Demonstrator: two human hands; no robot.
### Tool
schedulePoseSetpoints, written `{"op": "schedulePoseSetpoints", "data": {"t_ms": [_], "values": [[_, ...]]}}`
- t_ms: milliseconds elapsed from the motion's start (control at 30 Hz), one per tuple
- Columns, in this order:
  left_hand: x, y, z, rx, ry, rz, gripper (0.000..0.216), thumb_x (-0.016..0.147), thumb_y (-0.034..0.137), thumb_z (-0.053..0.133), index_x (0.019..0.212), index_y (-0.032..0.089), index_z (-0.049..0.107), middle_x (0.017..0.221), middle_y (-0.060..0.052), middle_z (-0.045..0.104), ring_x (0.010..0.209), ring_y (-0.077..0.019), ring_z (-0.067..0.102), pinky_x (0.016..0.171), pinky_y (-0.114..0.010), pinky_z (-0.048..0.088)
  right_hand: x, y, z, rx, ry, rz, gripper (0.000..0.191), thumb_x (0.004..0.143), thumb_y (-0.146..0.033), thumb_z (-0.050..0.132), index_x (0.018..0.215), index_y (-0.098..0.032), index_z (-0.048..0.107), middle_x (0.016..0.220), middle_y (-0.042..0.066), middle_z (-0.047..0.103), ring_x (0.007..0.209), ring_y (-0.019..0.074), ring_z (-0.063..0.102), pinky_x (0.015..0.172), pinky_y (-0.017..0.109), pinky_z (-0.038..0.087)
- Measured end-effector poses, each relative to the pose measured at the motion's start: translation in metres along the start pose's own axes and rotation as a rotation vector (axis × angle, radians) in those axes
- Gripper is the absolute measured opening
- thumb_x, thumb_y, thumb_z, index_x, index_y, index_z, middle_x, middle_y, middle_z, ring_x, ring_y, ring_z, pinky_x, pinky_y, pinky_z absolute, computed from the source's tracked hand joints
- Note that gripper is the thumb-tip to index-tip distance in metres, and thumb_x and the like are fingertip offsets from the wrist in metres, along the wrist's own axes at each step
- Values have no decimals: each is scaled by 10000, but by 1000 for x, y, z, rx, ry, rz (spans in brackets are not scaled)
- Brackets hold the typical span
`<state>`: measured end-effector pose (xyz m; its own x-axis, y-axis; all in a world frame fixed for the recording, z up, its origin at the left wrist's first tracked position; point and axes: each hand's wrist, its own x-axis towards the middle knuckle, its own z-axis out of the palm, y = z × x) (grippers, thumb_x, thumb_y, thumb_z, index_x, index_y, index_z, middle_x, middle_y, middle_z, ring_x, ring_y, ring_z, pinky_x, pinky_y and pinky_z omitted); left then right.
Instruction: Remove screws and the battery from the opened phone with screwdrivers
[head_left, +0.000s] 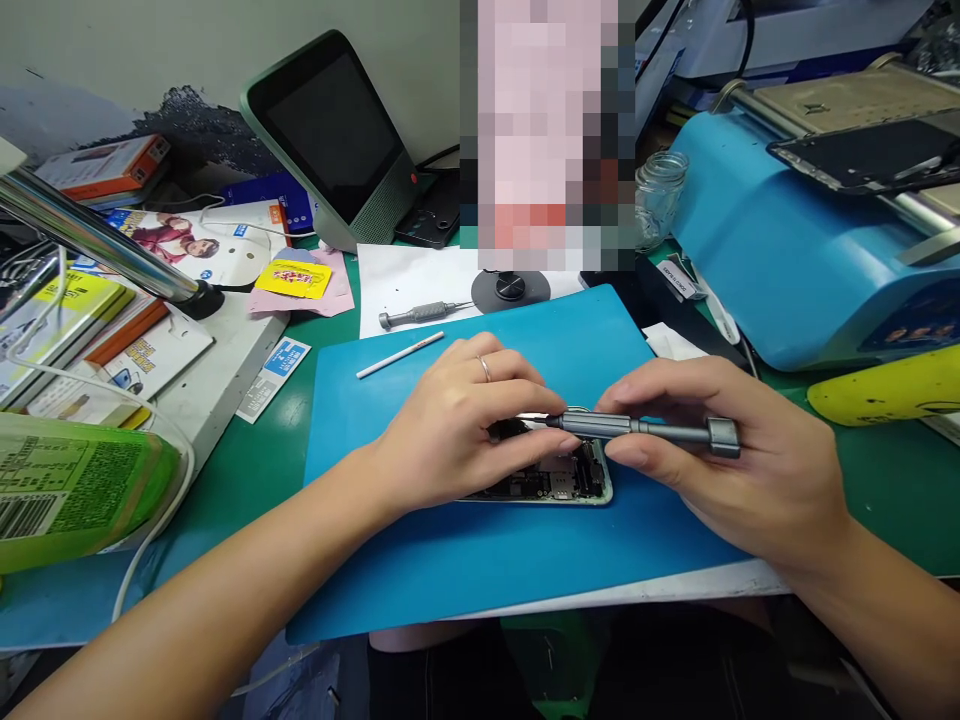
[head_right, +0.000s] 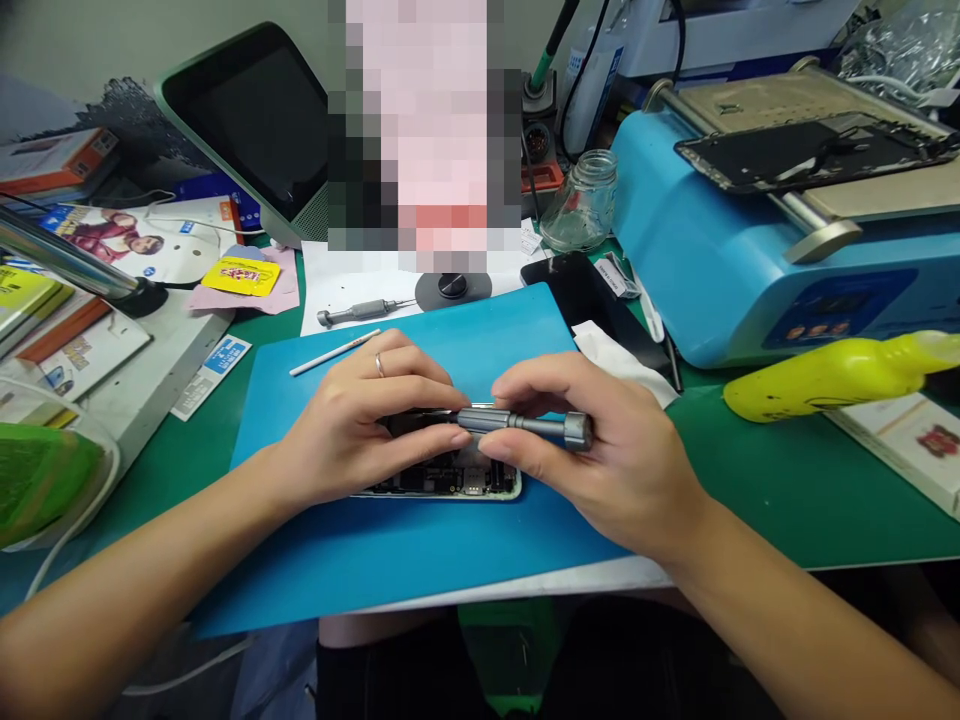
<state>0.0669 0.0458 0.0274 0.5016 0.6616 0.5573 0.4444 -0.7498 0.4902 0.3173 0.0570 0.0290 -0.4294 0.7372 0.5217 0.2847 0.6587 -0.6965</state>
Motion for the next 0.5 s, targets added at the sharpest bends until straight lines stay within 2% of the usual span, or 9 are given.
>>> {"op": "schedulePoseSetpoints", "data": {"t_ms": [100, 233, 333, 500], "values": [[0, 1, 0, -32, 9, -23, 181, 1033, 342, 775, 1028, 163, 804, 969, -54, 821, 838, -170, 656, 815, -344, 507, -2, 2, 3, 92, 70, -22, 370, 891, -264, 873, 1217, -332, 713, 938, -27, 756, 789, 133, 775, 665, 211, 657], [2, 2, 0, -136, 31, -71, 147, 1034, 291, 774, 992, 155, 812, 934, -36, 825, 820, -150, 677, 807, -323, 505, -3, 5, 7, 89, 204, -49, 571, 837, -201, 911, 1341, -383, 714, 1082, -5, 751, 879, 147, 790, 647, 209, 669], [2, 2, 0, -190, 27, -107, 137, 1023, 272, 788, 997, 140, 819, 935, -30, 826, 845, -142, 697, 838, -311, 500, -3, 6, 8, 47, 231, -75, 635, 835, -153, 900, 1391, -401, 718, 1159, 3, 765, 942, 164, 799, 653, 219, 675], [4, 4, 1, -228, -15, -140, 148, 1033, 263, 773, 988, 130, 820, 938, -33, 829, 850, -142, 712, 842, -316, 483, 1, 5, 8, 46, 222, -68, 648, 872, -128, 857, 1435, -405, 694, 1031, -5, 779, 871, 161, 795, 552, 227, 616]]}}
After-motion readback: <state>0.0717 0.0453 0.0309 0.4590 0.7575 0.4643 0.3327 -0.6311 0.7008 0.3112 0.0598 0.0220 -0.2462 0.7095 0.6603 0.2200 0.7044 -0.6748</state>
